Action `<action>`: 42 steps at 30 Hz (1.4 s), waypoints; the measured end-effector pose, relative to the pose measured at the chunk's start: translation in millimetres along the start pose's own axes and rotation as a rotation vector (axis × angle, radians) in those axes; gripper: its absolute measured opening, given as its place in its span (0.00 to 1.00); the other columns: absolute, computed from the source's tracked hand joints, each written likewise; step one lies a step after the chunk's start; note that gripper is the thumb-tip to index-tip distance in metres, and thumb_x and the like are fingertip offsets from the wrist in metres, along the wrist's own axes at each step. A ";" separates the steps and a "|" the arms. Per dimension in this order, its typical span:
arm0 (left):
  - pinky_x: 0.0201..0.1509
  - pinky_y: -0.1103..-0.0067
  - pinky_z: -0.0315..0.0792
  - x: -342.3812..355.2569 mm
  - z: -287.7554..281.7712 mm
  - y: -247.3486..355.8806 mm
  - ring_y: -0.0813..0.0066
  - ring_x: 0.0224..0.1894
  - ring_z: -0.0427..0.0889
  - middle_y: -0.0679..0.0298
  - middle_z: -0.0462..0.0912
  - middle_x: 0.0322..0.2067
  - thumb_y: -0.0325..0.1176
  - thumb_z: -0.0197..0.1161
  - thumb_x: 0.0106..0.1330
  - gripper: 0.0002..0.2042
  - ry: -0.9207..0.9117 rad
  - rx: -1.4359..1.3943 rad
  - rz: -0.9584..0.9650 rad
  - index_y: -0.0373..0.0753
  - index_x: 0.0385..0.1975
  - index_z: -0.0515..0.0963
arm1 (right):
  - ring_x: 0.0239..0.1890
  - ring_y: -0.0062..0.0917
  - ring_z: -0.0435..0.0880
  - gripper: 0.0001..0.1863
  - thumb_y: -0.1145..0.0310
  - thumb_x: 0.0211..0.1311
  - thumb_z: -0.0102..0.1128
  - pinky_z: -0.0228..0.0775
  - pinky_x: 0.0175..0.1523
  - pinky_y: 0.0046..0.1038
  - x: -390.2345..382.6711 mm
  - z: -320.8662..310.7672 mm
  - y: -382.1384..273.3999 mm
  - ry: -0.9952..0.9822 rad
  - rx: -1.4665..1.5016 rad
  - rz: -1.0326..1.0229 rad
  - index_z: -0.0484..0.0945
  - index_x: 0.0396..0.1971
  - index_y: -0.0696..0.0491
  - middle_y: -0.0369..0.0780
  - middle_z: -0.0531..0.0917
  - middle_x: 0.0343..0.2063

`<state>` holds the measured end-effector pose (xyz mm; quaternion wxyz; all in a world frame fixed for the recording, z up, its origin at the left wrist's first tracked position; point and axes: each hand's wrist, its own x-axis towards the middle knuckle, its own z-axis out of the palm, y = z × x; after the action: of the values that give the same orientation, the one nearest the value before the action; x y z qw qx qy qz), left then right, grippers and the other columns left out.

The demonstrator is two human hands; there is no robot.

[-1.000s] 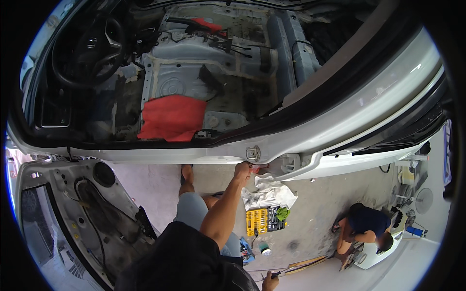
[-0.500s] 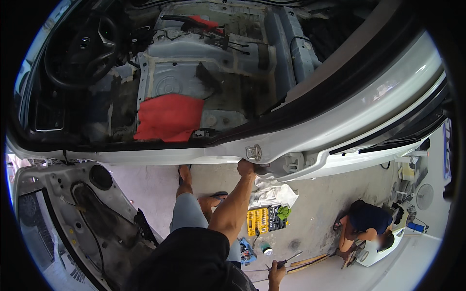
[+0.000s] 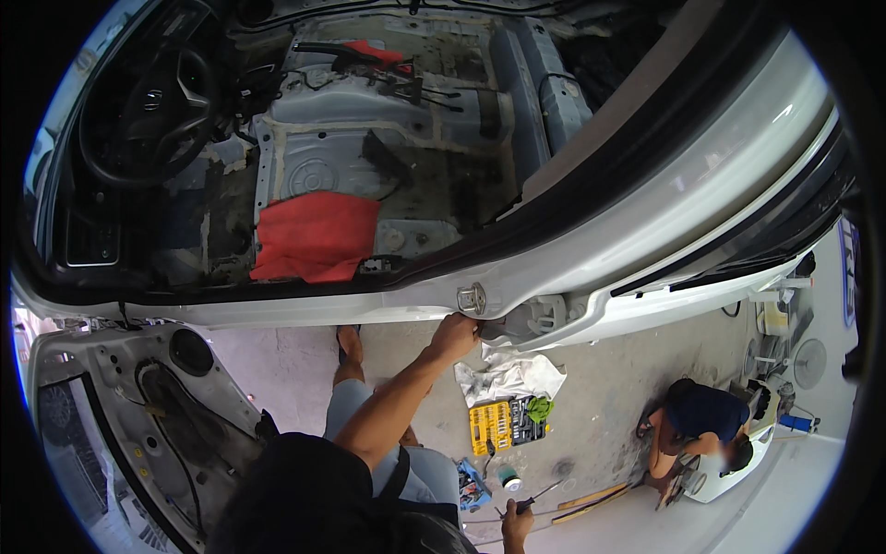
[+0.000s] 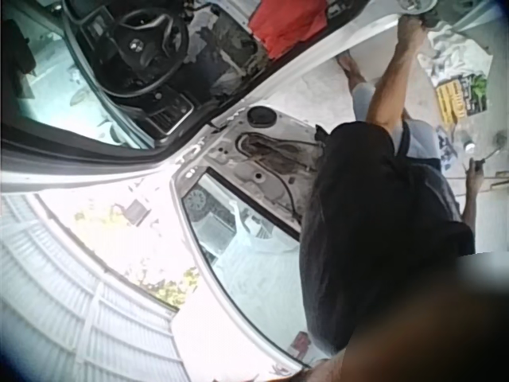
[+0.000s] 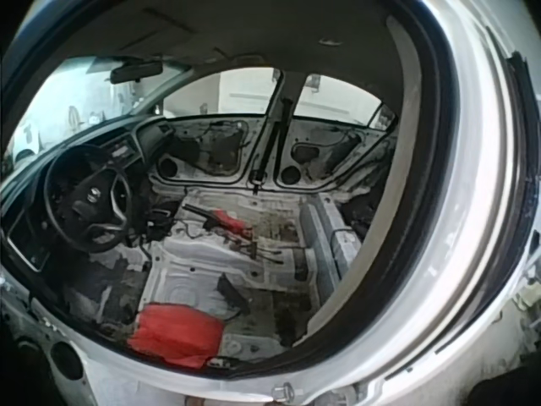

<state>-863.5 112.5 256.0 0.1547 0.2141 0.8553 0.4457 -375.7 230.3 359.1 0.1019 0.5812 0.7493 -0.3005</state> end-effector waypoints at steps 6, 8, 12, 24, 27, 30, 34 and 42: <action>0.39 0.61 0.79 4.1 12.5 -9.1 0.51 0.32 0.85 0.52 0.85 0.29 0.37 0.63 0.58 0.08 0.037 0.167 -0.093 0.42 0.31 0.84 | 0.21 0.34 0.82 0.17 0.61 0.57 0.66 0.73 0.29 0.36 7.2 2.7 8.7 0.021 -0.047 -0.068 0.78 0.25 0.63 0.46 0.82 0.19; 0.36 0.62 0.79 4.2 16.5 -13.1 0.52 0.30 0.84 0.54 0.85 0.28 0.37 0.63 0.58 0.07 0.083 0.146 -0.052 0.42 0.29 0.84 | 0.24 0.41 0.84 0.19 0.59 0.56 0.66 0.75 0.33 0.40 8.0 -0.5 10.6 0.043 -0.076 -0.054 0.79 0.26 0.63 0.49 0.83 0.20; 0.38 0.64 0.80 7.5 18.8 -23.8 0.57 0.32 0.85 0.57 0.86 0.28 0.38 0.65 0.54 0.07 0.036 0.212 0.033 0.44 0.26 0.85 | 0.26 0.41 0.83 0.20 0.57 0.59 0.65 0.73 0.35 0.42 6.1 -9.7 7.3 -0.015 -0.096 -0.009 0.78 0.28 0.63 0.49 0.83 0.22; 0.39 0.61 0.75 9.8 29.1 -30.2 0.48 0.35 0.83 0.49 0.84 0.29 0.31 0.59 0.58 0.08 0.085 -0.193 0.019 0.35 0.34 0.81 | 0.23 0.40 0.83 0.19 0.59 0.56 0.67 0.74 0.33 0.41 -5.0 0.1 0.7 0.017 -0.147 -0.042 0.78 0.26 0.64 0.48 0.83 0.20; 0.27 0.70 0.71 2.2 25.1 -24.9 0.68 0.24 0.79 0.59 0.79 0.21 0.37 0.54 0.67 0.12 0.040 -0.599 -0.205 0.36 0.28 0.79 | 0.24 0.39 0.84 0.19 0.60 0.57 0.66 0.75 0.34 0.40 -7.2 -0.1 -3.7 0.017 -0.063 -0.006 0.78 0.26 0.64 0.49 0.83 0.21; 0.25 0.76 0.70 -25.8 13.4 -26.1 0.78 0.22 0.75 0.63 0.79 0.21 0.40 0.48 0.73 0.16 -0.038 -0.956 -0.522 0.38 0.30 0.77 | 0.24 0.38 0.84 0.18 0.60 0.57 0.65 0.74 0.34 0.39 -7.9 -2.1 -10.6 -0.002 -0.108 0.005 0.78 0.27 0.64 0.48 0.84 0.22; 0.22 0.81 0.70 -82.9 -5.7 -49.1 0.82 0.21 0.75 0.66 0.80 0.21 0.44 0.55 0.71 0.16 0.055 -0.772 -0.676 0.38 0.28 0.75 | 0.26 0.38 0.84 0.18 0.60 0.58 0.65 0.74 0.35 0.38 -7.1 1.8 -20.1 -0.026 -0.009 0.016 0.78 0.29 0.63 0.47 0.84 0.23; 0.22 0.78 0.68 -58.0 21.5 -46.2 0.82 0.21 0.73 0.66 0.78 0.23 0.37 0.62 0.68 0.09 -0.032 -0.792 -0.705 0.37 0.34 0.80 | 0.27 0.37 0.85 0.18 0.56 0.59 0.65 0.75 0.36 0.39 -4.8 15.7 -33.1 -0.077 -0.061 -0.017 0.78 0.33 0.58 0.47 0.83 0.23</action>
<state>-814.3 74.7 210.0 0.3774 -0.1545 0.6389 0.6523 -408.2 212.7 359.9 0.1458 0.5597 0.7585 -0.3003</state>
